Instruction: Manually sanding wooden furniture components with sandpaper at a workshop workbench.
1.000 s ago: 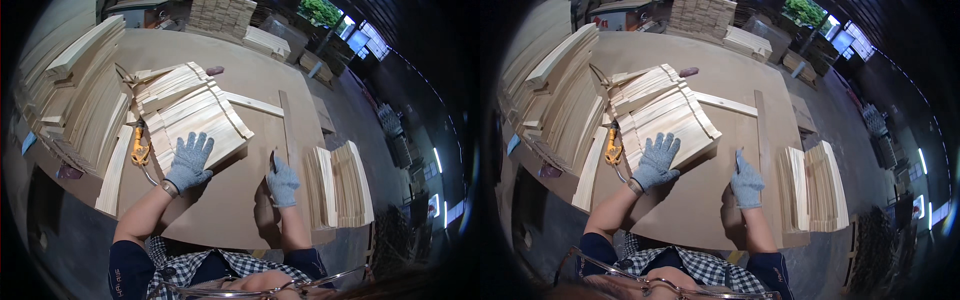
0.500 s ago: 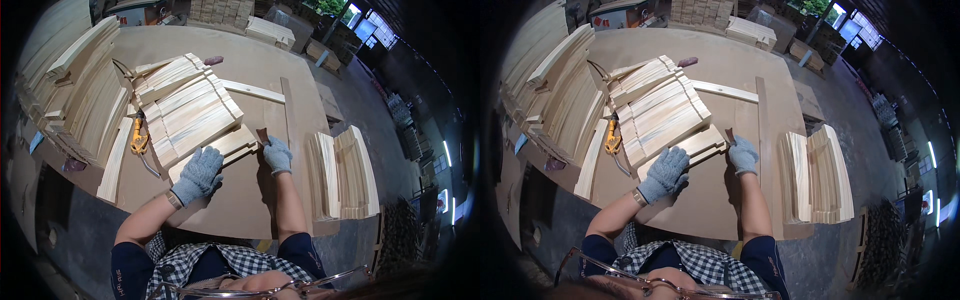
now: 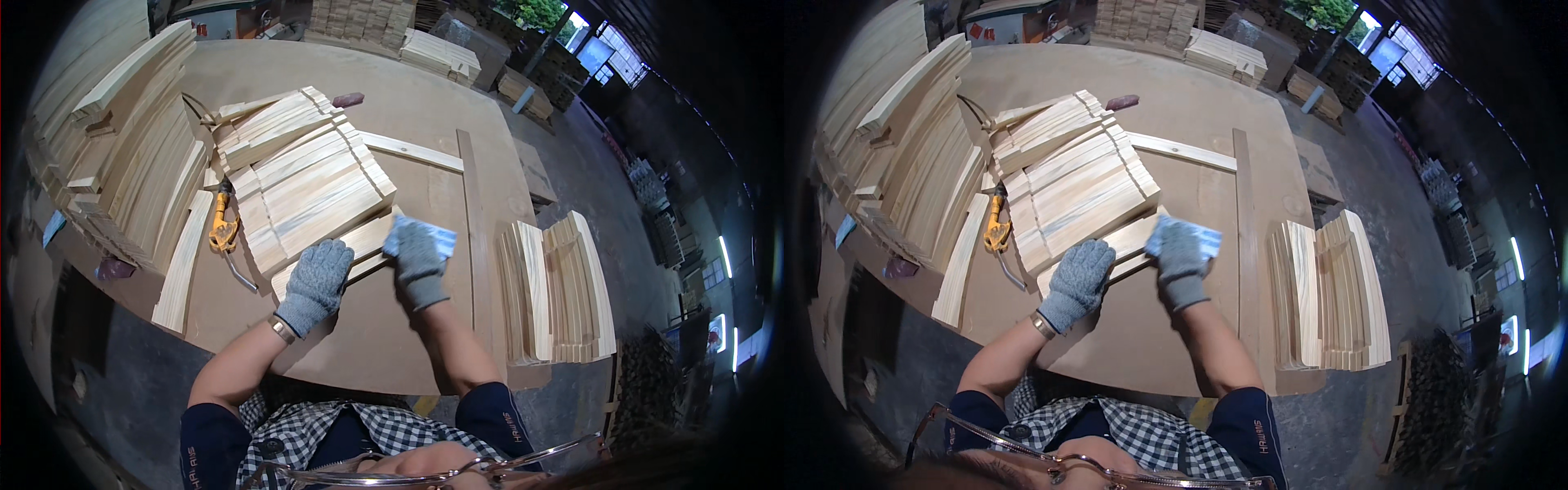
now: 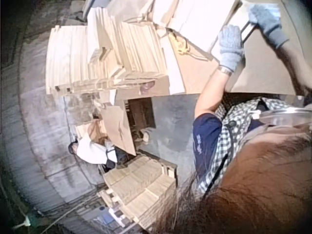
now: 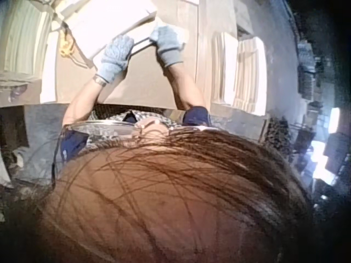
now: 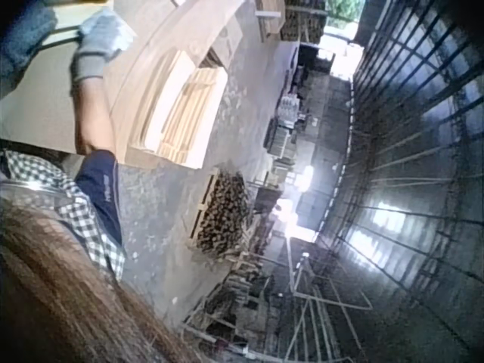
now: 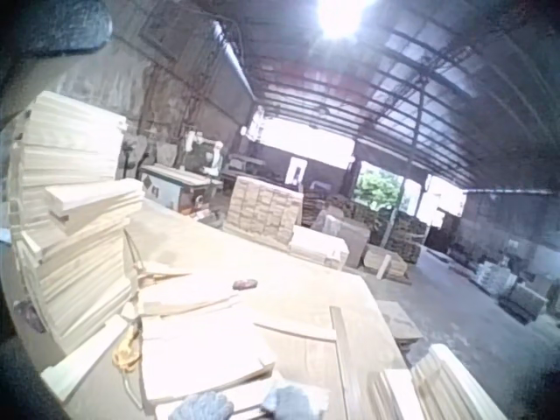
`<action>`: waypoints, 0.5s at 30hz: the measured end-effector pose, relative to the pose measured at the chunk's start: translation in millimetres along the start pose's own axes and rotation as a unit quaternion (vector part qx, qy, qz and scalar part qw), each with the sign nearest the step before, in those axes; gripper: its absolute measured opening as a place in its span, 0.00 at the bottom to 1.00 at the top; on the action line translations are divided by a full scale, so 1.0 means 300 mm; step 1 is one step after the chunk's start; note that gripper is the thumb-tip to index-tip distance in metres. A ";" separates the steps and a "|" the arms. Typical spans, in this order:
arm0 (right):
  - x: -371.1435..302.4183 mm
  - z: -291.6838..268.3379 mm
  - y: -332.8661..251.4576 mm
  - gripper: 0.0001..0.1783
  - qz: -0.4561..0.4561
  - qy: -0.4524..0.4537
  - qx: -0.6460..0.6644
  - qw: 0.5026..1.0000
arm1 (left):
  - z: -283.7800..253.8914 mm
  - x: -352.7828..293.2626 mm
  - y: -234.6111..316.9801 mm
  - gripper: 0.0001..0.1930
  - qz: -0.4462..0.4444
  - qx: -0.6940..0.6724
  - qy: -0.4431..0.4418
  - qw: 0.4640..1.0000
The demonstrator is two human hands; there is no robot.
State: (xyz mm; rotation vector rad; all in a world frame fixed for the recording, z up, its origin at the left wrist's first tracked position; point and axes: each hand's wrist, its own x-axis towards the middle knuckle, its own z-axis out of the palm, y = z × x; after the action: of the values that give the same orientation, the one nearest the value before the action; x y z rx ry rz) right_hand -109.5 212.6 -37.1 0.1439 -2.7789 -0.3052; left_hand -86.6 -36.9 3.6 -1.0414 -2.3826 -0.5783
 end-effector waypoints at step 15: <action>0.085 -0.157 0.113 0.16 0.144 -0.207 0.211 0.944 | -0.064 0.063 0.049 0.36 -0.135 -0.014 -0.187 0.973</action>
State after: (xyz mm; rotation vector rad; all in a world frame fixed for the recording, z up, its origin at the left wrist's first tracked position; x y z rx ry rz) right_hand -119.4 232.9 22.1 -0.2540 -3.1827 0.3837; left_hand -82.0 -27.6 32.5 -0.9077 -2.8859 -0.5467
